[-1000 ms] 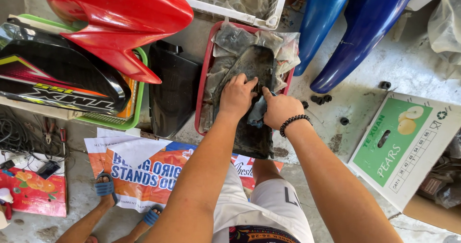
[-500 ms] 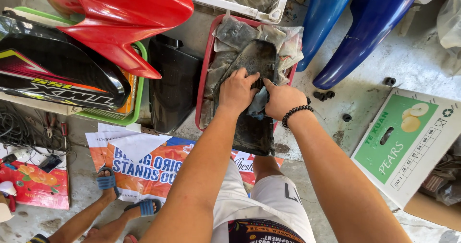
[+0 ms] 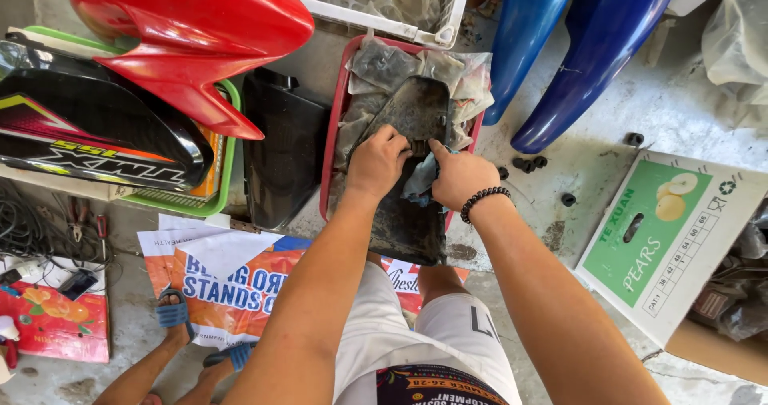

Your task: The person cleans a small mechanical part with a cloth, then places it into a cardboard box. They subsequently pick up a black plastic tray containing small black components, wipe the tray with the cloth, and place it into a red plastic basket.

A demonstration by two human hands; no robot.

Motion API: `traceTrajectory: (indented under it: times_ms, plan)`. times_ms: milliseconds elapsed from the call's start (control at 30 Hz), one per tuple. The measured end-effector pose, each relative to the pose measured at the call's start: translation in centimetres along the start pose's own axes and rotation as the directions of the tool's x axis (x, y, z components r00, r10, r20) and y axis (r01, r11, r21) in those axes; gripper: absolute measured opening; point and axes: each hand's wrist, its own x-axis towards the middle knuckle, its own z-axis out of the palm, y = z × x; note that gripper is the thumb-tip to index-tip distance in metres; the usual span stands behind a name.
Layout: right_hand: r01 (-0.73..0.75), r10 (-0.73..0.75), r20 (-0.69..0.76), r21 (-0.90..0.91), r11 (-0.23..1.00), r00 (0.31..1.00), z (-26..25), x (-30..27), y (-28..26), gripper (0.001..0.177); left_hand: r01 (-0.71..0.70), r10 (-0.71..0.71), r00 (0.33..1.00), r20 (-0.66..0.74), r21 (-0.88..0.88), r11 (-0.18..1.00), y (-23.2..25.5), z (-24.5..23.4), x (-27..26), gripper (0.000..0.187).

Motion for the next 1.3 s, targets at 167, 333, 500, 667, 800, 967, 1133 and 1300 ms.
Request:
traceTrajectory:
  times_ms: [167, 333, 500, 667, 800, 967, 1133, 1300]
  plan:
    - [0.005, -0.005, 0.012, 0.002, 1.0, 1.0, 0.1, 0.2, 0.0, 0.071, -0.005, 0.007, 0.999, -0.051, 0.033, 0.999, -0.1, 0.8, 0.0, 0.011]
    - [0.019, -0.018, 0.013, -0.024, 1.0, 1.0, 0.4, 0.5, 0.2, 0.072, -0.029, 0.037, 0.997, -0.065, 0.12, 0.992, -0.5, 1.3, 0.2, 0.011]
    - [0.034, -0.034, -0.001, -0.033, 0.999, 0.999, 0.7, 0.6, 0.1, 0.07, -0.071, 0.09, 0.994, -0.068, 0.244, 0.967, -0.9, 2.0, 0.8, 0.013]
    - [0.028, -0.028, -0.026, -0.011, 1.0, 0.999, 1.9, 1.0, 1.2, 0.072, -0.075, 0.082, 0.997, -0.014, 0.285, 0.956, -0.7, 1.5, 0.9, 0.011]
    - [0.049, -0.011, -0.14, 0.273, 0.961, 0.99, 1.3, -2.4, 1.6, 0.072, 0.048, -0.055, 0.997, 0.057, 0.125, 0.991, 2.9, -2.8, 0.6, 0.021]
    - [0.023, 0.194, -0.302, 0.591, 0.806, 0.933, 5.8, -4.3, 6.8, 0.062, -0.053, 0.058, 0.993, -0.104, 0.058, 0.997, 7.8, 0.1, 0.2, 0.033]
    - [-0.037, 0.356, -0.349, 0.667, 0.744, 0.867, 10.9, -4.9, 13.9, 0.042, -0.213, 0.214, 0.975, -0.052, 0.029, 0.977, 13.4, 4.5, 0.9, 0.024]
    - [-0.22, 0.535, -0.301, 0.675, 0.704, 0.789, 14.1, -7.0, 19.3, 0.023, -0.115, 0.118, 0.977, 0.18, -0.024, 0.993, 16.8, 10.5, 1.0, 0.026]
